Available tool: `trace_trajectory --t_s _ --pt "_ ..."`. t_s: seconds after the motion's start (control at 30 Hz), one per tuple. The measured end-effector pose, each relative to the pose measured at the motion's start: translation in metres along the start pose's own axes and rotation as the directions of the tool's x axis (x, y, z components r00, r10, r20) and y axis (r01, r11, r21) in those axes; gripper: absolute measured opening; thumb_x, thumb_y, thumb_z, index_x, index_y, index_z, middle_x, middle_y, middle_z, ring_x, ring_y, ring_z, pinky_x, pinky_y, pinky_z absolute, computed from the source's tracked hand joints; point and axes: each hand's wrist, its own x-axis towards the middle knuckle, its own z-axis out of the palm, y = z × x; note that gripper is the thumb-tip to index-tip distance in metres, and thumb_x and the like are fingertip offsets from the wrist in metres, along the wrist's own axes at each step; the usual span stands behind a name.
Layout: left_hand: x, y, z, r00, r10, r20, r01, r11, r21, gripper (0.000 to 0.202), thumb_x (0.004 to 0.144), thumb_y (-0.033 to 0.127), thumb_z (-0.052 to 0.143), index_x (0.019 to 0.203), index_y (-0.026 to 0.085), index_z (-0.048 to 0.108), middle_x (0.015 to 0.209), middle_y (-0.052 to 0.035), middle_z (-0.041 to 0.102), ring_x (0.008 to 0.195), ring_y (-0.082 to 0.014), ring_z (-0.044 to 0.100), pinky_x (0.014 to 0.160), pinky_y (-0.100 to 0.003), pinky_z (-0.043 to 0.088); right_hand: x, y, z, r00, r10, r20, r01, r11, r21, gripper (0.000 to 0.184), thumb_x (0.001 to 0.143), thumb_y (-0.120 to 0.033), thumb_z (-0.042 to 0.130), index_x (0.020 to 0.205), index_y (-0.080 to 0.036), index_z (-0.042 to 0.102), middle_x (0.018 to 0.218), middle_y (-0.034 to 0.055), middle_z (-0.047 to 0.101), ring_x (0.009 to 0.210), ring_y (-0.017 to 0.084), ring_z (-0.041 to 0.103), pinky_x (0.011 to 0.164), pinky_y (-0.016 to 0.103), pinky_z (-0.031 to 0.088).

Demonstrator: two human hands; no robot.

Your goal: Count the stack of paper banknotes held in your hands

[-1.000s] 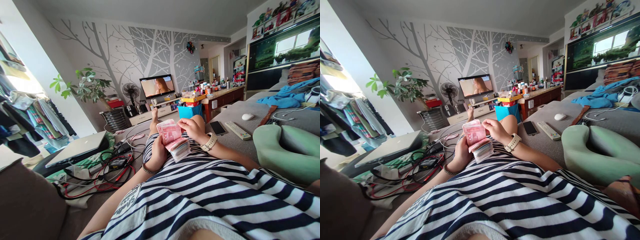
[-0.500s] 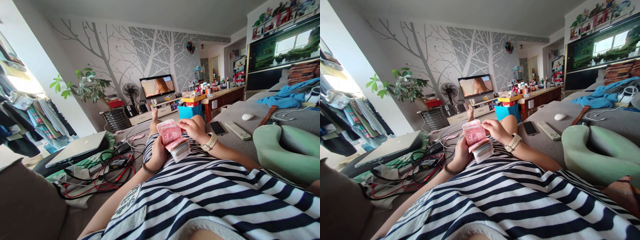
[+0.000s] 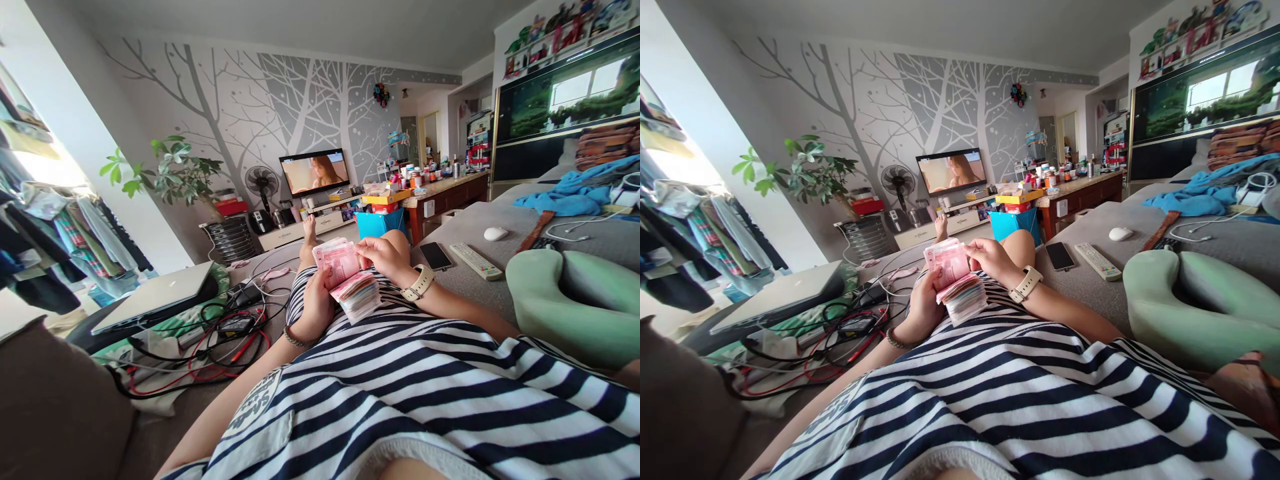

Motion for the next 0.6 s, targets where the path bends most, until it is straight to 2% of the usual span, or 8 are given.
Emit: trace_trajectory --t_s 0.1,0.2,0.37,0.5,0.6 --pt "-0.0013 0.0031 0.0008 0.994 -0.104 0.045 0.107 0.991 -0.079 0.023 0.081 0.042 0.066 0.087 0.019 0.067 0.089 -0.0086 0.073 0.085 -0.0259 0.070 0.081 -0.042 0.059 0.0014 0.0049 -0.0012 0.996 0.019 -0.083 -0.023 0.999 -0.044 0.044 0.080 -0.063 0.069 0.077 -0.021 0.055 0.061 -0.0031 0.058 0.060 0.015 0.056 0.060 0.028 0.043" --pt "-0.0020 0.0056 0.0009 0.990 -0.137 0.044 0.140 0.987 -0.078 0.024 0.079 0.042 0.069 0.087 0.020 0.066 0.087 -0.0085 0.071 0.083 -0.0261 0.070 0.080 -0.043 0.059 0.0006 0.0061 -0.0013 0.992 0.053 -0.118 -0.059 0.997 -0.045 0.043 0.077 -0.060 0.072 0.082 -0.022 0.055 0.066 -0.0029 0.061 0.064 0.016 0.059 0.061 0.028 0.043" --pt "-0.0023 0.0080 0.0017 0.989 -0.138 0.046 0.140 0.988 -0.063 0.025 0.076 0.044 0.072 0.086 0.021 0.066 0.085 -0.0093 0.070 0.085 -0.0283 0.070 0.079 -0.045 0.060 0.0001 0.0066 -0.0009 0.981 0.102 -0.165 -0.109 0.994 -0.032 0.036 0.077 -0.051 0.075 0.087 -0.023 0.056 0.065 -0.0026 0.062 0.063 0.018 0.059 0.060 0.028 0.044" --pt "-0.0021 0.0079 0.0027 0.993 -0.114 0.040 0.116 0.991 -0.063 0.027 0.074 0.044 0.073 0.089 0.021 0.069 0.090 -0.0095 0.073 0.085 -0.0274 0.070 0.080 -0.044 0.060 0.0032 0.0113 -0.0019 0.990 0.034 -0.137 -0.045 0.996 -0.076 0.035 0.078 -0.052 0.072 0.075 -0.020 0.058 0.069 -0.0008 0.062 0.067 0.016 0.057 0.063 0.028 0.044" --pt "-0.0003 0.0063 0.0032 0.993 -0.110 0.035 0.111 0.993 -0.042 0.028 0.078 0.046 0.069 0.087 0.020 0.069 0.091 -0.0097 0.074 0.085 -0.0262 0.070 0.079 -0.042 0.061 0.0041 0.0112 -0.0026 0.994 -0.005 -0.113 -0.006 0.995 -0.100 0.037 0.078 -0.055 0.068 0.071 -0.020 0.059 0.070 -0.0003 0.060 0.069 0.016 0.054 0.064 0.028 0.042"
